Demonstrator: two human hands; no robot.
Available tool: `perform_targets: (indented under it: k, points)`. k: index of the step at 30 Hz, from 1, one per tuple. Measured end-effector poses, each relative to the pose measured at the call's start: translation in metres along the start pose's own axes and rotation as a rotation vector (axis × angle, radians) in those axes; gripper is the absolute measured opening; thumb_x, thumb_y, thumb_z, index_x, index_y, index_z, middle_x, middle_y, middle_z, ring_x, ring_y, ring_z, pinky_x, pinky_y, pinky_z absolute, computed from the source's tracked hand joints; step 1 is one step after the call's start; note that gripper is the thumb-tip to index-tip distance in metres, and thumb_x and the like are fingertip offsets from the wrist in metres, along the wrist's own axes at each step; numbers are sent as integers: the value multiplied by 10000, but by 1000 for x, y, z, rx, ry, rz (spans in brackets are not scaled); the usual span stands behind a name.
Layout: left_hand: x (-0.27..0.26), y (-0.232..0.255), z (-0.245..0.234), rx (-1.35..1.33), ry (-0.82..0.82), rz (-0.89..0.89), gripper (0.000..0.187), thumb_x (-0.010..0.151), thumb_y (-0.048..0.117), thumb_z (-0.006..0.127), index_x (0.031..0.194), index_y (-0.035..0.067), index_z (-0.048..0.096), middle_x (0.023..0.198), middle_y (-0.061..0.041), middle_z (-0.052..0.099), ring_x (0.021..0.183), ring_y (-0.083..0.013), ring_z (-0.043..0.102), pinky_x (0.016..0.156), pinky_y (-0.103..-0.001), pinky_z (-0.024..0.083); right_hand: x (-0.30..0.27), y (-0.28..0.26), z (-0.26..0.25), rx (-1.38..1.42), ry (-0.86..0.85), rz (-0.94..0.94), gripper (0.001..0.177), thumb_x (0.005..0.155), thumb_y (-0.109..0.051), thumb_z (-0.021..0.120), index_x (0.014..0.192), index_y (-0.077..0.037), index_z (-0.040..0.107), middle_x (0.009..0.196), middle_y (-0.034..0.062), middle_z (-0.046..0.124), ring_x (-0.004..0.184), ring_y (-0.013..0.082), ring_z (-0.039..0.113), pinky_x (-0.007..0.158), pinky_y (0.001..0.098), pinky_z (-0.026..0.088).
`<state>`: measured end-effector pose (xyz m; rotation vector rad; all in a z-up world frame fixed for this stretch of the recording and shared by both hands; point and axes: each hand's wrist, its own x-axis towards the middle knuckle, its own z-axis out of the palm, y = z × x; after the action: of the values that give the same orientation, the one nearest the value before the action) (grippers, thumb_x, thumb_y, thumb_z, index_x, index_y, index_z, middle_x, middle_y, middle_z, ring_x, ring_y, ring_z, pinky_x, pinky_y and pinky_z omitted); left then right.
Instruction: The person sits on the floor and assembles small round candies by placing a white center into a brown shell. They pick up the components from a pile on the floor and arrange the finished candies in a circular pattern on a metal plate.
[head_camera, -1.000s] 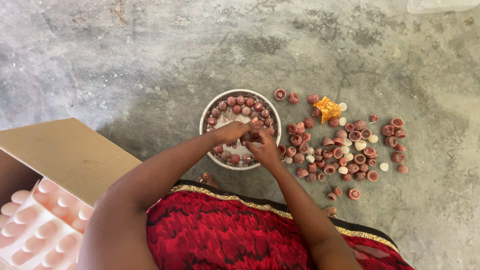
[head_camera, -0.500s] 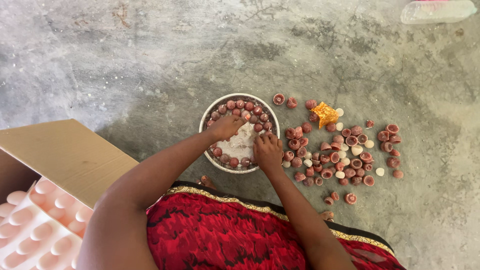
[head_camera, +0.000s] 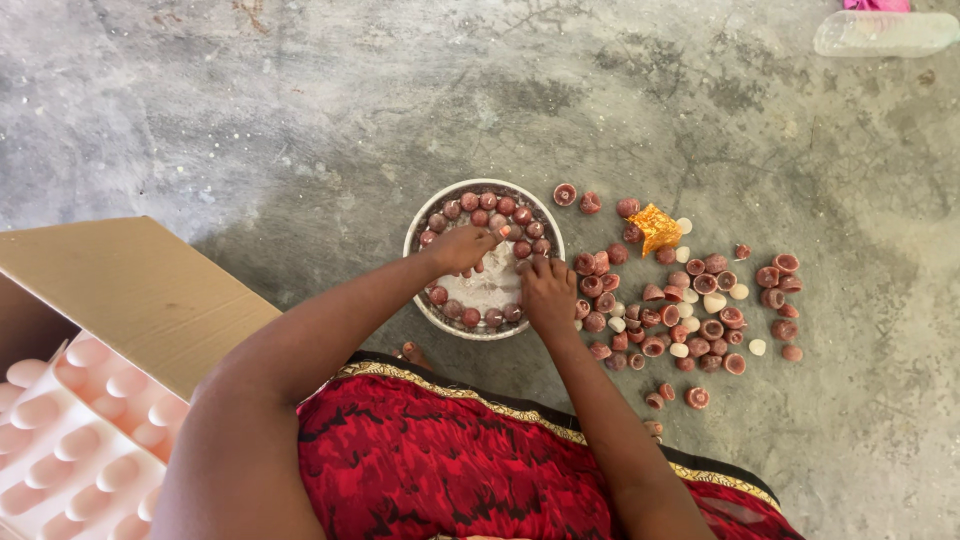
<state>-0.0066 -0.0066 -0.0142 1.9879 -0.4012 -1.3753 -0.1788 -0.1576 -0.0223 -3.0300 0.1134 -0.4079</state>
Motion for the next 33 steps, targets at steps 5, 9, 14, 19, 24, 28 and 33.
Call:
perform_targets:
  k: [5, 9, 14, 19, 24, 28, 33]
  points:
    - [8, -5, 4, -101, -61, -23, 752, 965, 702, 450, 1078, 14, 731, 750, -85, 688, 638, -170, 657, 583, -360, 569, 3, 3, -25, 321, -61, 197, 247, 872, -199, 755, 1099, -103, 746, 1133, 97, 644, 1017, 298, 634, 850, 445, 494]
    - [24, -13, 14, -222, -146, -17, 722, 979, 698, 412, 1151, 49, 679, 888, -114, 710, 755, -186, 701, 682, -359, 618, 8, -15, -35, 762, -281, 423, 293, 933, -237, 746, 1181, -90, 692, 1243, 68, 651, 898, 222, 732, 786, 354, 603]
    - [16, -6, 21, -380, -270, -4, 734, 945, 724, 409, 1175, 65, 634, 1005, -106, 715, 846, -195, 716, 743, -400, 626, 12, -39, -35, 817, -90, 191, 410, 876, -147, 787, 1245, -34, 649, 1245, 134, 645, 992, 268, 706, 832, 377, 580]
    - [5, 5, 21, -392, -299, -65, 649, 889, 697, 468, 1243, 158, 545, 1067, -60, 719, 941, -197, 749, 798, -432, 639, 7, -31, -41, 815, -155, 162, 397, 903, -95, 753, 1287, -46, 664, 1197, 120, 652, 1062, 269, 687, 884, 383, 574]
    - [-3, 15, 24, -316, -496, -46, 831, 890, 810, 274, 1382, 209, 567, 1132, -109, 725, 935, -250, 716, 821, -427, 602, 2, -30, -50, 832, -115, 174, 383, 853, -69, 751, 1223, -36, 659, 1287, 174, 575, 1125, 298, 656, 859, 367, 584]
    - [-7, 22, 32, -147, -476, 77, 848, 884, 782, 345, 1460, 189, 534, 1255, -100, 648, 1067, -308, 710, 885, -461, 601, -5, -10, -44, 825, -109, 316, 361, 854, -94, 784, 1196, -54, 673, 1187, 118, 627, 1024, 262, 700, 878, 335, 598]
    - [14, 11, 22, -165, -103, 20, 699, 993, 615, 355, 1450, 106, 500, 1218, -210, 685, 1112, -363, 711, 885, -468, 596, -3, 41, -54, 681, -74, 408, 343, 839, -126, 815, 1151, -52, 694, 1167, 112, 660, 923, 289, 672, 817, 367, 554]
